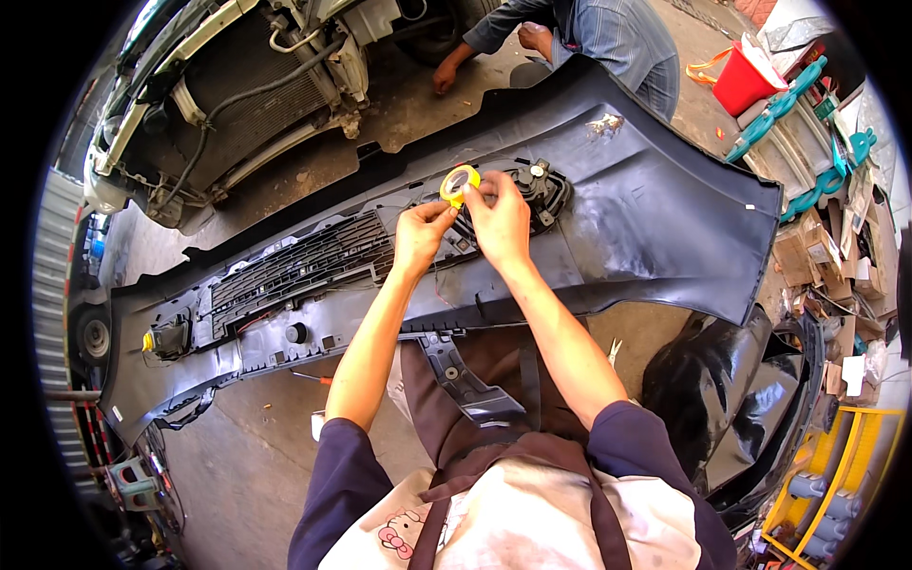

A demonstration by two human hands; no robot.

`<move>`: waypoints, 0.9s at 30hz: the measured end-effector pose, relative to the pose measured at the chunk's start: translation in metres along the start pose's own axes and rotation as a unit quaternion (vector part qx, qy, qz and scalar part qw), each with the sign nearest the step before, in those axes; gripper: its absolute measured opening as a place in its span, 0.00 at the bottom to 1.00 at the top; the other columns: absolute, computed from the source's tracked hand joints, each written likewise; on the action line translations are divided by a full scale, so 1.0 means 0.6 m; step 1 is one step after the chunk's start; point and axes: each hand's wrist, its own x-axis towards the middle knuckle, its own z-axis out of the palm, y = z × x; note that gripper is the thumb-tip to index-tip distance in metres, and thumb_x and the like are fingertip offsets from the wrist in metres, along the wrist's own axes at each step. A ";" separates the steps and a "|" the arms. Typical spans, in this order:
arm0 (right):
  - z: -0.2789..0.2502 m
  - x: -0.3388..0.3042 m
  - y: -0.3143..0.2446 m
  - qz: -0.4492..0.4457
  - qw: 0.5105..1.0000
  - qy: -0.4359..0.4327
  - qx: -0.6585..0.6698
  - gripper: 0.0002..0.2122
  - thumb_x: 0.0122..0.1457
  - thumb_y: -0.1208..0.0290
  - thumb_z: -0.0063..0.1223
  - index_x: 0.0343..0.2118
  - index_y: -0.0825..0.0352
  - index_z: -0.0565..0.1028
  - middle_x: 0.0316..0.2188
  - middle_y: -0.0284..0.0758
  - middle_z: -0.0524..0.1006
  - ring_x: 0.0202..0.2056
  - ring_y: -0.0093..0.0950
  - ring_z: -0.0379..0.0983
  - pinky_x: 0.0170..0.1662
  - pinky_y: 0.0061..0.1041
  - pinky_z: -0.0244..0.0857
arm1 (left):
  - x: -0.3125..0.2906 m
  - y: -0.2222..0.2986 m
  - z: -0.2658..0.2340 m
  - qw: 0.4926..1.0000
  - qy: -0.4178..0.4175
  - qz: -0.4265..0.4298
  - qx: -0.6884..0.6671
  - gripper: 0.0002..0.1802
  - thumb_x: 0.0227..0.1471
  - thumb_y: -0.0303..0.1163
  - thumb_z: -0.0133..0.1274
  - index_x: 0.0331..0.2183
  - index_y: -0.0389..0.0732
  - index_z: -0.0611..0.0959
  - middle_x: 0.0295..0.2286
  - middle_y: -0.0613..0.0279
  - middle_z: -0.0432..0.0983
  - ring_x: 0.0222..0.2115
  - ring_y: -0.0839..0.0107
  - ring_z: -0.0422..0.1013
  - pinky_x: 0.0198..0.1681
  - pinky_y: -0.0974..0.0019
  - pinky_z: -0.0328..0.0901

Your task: The person repairs a car's electrical system by stripping wires with scissors and insulating connections with yellow tape. The task involves cutting wire insulation, twisting exposed strands, and wrapping the joints securely on a disassembled car bumper.

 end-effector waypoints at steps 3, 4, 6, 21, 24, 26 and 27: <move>0.005 0.029 -0.022 0.000 0.996 -0.034 -0.083 0.23 0.55 0.62 0.62 0.49 0.71 0.73 0.40 0.45 0.81 0.44 0.44 0.78 0.46 0.39 0.70 | 0.006 -0.017 -0.002 0.996 0.020 0.071 0.057 0.15 0.54 0.33 0.64 0.39 0.31 0.86 0.23 0.66 0.80 0.26 0.82 0.70 0.30 0.73 0.65; 0.007 0.039 -0.028 0.000 0.993 -0.056 -0.107 0.24 0.54 0.62 0.63 0.50 0.71 0.73 0.40 0.46 0.81 0.45 0.45 0.77 0.48 0.39 0.70 | 0.001 -0.022 -0.005 0.991 0.035 0.081 0.100 0.16 0.56 0.34 0.62 0.40 0.30 0.85 0.26 0.61 0.83 0.27 0.76 0.74 0.33 0.71 0.68; 0.018 0.074 -0.002 -0.003 0.994 -0.064 -0.086 0.25 0.52 0.67 0.63 0.51 0.75 0.73 0.38 0.46 0.81 0.39 0.38 0.79 0.44 0.33 0.72 | -0.006 0.003 0.006 0.977 0.043 0.093 0.187 0.15 0.55 0.34 0.61 0.40 0.31 0.86 0.26 0.57 0.82 0.26 0.75 0.74 0.33 0.69 0.68; -0.080 0.064 0.018 0.163 0.882 -0.356 0.261 0.15 0.53 0.74 0.49 0.44 0.71 0.74 0.29 0.30 0.74 0.19 0.14 0.64 0.17 0.12 0.48 | 0.028 0.013 -0.024 0.980 -0.112 0.003 0.166 0.16 0.63 0.36 0.50 0.41 0.31 0.79 0.25 0.58 0.76 0.24 0.71 0.71 0.30 0.63 0.66; -0.096 0.046 0.010 0.171 0.861 -0.386 0.284 0.13 0.60 0.66 0.52 0.43 0.68 0.73 0.32 0.31 0.74 0.22 0.15 0.67 0.17 0.11 0.47 | 0.024 0.022 -0.032 0.986 -0.159 -0.019 0.050 0.12 0.65 0.34 0.47 0.39 0.35 0.78 0.21 0.68 0.69 0.20 0.78 0.65 0.23 0.71 0.59; -0.091 0.045 0.016 0.136 0.883 -0.375 0.247 0.21 0.61 0.50 0.57 0.39 0.67 0.74 0.26 0.32 0.76 0.23 0.20 0.72 0.20 0.20 0.57 | 0.025 0.024 -0.035 0.985 -0.165 -0.054 -0.010 0.11 0.65 0.34 0.47 0.38 0.36 0.77 0.22 0.68 0.69 0.21 0.78 0.66 0.23 0.72 0.59; -0.088 0.044 0.022 0.060 0.927 -0.338 0.151 0.22 0.61 0.47 0.56 0.37 0.67 0.74 0.26 0.34 0.76 0.24 0.24 0.74 0.22 0.24 0.60 | 0.027 0.025 -0.035 0.981 -0.170 -0.074 -0.050 0.10 0.64 0.34 0.48 0.38 0.36 0.77 0.22 0.69 0.67 0.21 0.78 0.65 0.23 0.73 0.58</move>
